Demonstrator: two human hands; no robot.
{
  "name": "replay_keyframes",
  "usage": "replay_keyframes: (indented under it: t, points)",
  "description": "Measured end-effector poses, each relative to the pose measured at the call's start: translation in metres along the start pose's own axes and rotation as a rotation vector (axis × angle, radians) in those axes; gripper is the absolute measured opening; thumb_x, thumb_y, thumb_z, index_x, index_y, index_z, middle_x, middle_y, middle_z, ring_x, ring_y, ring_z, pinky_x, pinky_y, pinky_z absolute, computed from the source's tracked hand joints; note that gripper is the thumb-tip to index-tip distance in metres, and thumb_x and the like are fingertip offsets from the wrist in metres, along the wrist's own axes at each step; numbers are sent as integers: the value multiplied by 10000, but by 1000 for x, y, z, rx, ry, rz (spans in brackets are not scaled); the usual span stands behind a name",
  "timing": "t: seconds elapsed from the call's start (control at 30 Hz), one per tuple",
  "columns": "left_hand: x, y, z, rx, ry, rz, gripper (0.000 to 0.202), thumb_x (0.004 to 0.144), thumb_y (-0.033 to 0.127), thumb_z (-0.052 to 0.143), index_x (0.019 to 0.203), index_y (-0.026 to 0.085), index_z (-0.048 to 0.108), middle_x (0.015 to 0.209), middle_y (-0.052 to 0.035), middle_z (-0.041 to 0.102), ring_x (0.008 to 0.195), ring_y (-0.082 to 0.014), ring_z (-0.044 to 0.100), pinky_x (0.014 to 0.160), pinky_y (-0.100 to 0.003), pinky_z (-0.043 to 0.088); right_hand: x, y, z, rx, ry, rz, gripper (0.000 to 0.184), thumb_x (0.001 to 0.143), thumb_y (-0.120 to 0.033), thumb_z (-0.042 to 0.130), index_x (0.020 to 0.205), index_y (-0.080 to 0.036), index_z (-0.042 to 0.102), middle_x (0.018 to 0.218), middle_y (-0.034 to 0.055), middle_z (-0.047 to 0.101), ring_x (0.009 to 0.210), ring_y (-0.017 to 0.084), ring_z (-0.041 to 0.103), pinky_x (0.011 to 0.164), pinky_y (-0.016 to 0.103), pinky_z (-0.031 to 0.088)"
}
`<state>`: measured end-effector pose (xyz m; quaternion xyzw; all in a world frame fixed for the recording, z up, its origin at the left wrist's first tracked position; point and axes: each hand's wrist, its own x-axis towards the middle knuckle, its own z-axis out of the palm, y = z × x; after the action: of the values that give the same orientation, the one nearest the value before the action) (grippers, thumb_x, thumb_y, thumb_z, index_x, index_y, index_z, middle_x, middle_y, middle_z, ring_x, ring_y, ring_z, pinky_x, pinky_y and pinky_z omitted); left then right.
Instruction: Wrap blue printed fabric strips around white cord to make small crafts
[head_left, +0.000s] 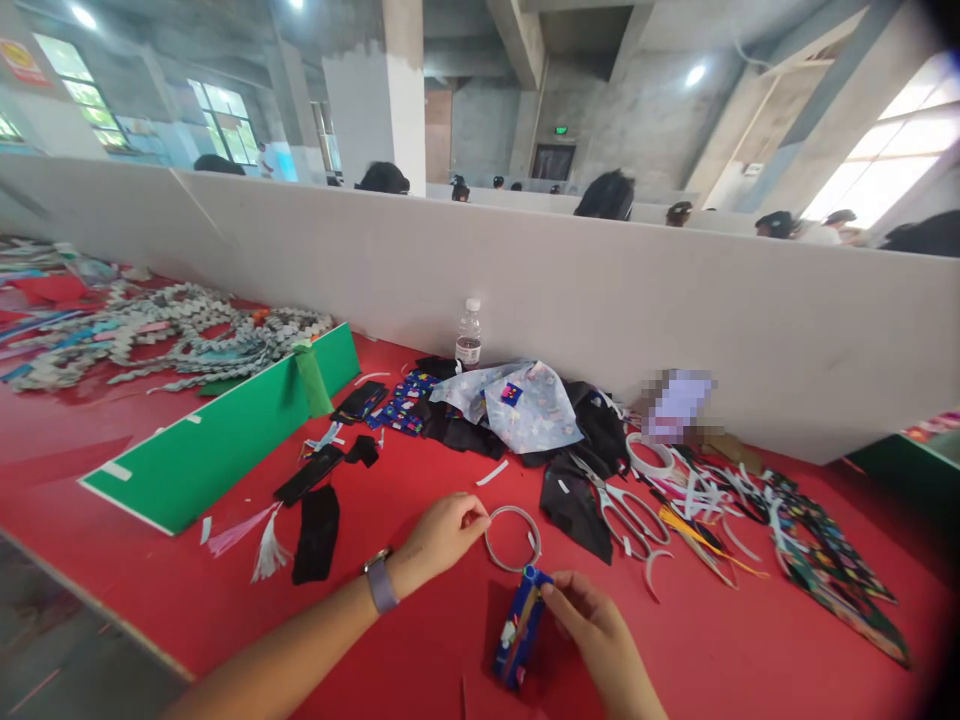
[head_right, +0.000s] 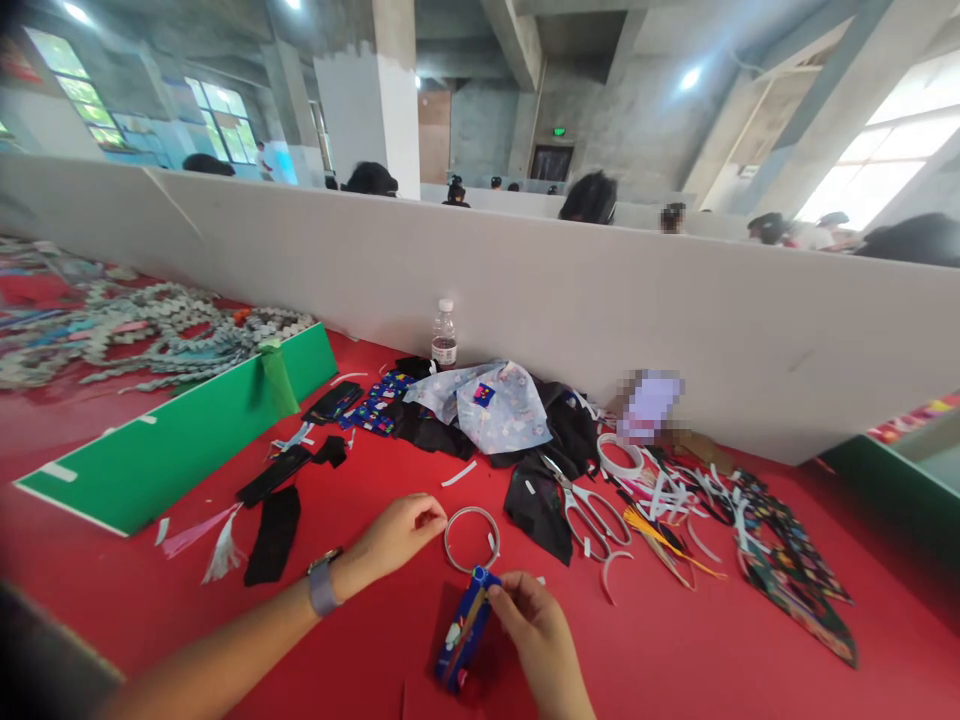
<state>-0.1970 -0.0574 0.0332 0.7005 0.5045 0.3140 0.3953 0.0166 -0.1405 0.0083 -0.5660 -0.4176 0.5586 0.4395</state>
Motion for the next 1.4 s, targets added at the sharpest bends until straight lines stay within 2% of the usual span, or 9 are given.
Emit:
replay_keyframes:
  t: [0.13,0.27,0.5,0.63,0.73,0.9,1.13,1.3,1.4]
  points:
    - [41,-11,-2,-89,101,-44,133,821,283,582,844,165,639,827,-46,660,805,-192,604,753,-311,453,2,5,0,-67,-9,-1,455,657,-599,675,747,-154,656,572,-20,524,514,102,402,506,235,315]
    - [91,-16,-1,-234,211,-102,301,886,322,543,1131,148,558,1113,-80,597,943,-195,601,805,-400,512,0,3,3,-149,30,-61,463,688,-605,637,807,-162,703,656,25,613,574,141,470,551,262,350]
    - [143,5,13,-546,187,-79,341,885,319,547,1185,157,533,1181,-91,569,993,-213,591,825,-422,514,1,3,8,-117,8,-85,451,688,-597,640,787,-163,715,608,24,612,541,139,480,535,261,344]
    - [131,32,30,-713,56,-69,334,883,317,549,1174,151,544,1193,-96,574,1021,-219,587,854,-434,501,2,4,10,-90,24,-94,381,687,-537,670,739,-160,686,603,12,602,541,127,478,539,253,337]
    - [109,51,37,-821,-174,-92,337,892,266,514,1203,140,552,1166,-135,632,1021,-211,630,916,-370,474,1,1,11,-93,56,-86,336,659,-492,702,684,-161,654,555,-13,555,522,115,449,528,245,311]
    - [81,47,34,-798,-469,-226,323,784,315,654,1032,108,650,1074,-176,685,899,-252,683,832,-392,511,0,-6,15,-38,73,-33,342,606,-487,733,644,-168,616,526,-33,519,498,100,428,513,238,302]
    - [51,15,27,-650,-380,-264,276,763,337,665,926,116,642,860,-115,726,736,-186,676,757,-331,503,-1,-10,10,69,68,30,377,590,-513,741,668,-174,595,503,-54,508,446,80,410,468,222,290]
    - [24,26,16,-616,-326,-223,281,776,380,642,930,145,643,903,-89,718,887,-208,659,845,-326,472,-2,-14,2,157,82,88,357,619,-491,740,688,-172,596,526,-55,538,435,63,401,458,211,285]
    - [7,34,14,-623,-386,-243,352,778,428,631,982,141,638,947,-105,711,914,-224,658,832,-336,484,-2,-16,-1,201,98,93,362,617,-490,744,688,-170,591,554,-47,556,436,59,401,459,212,285]
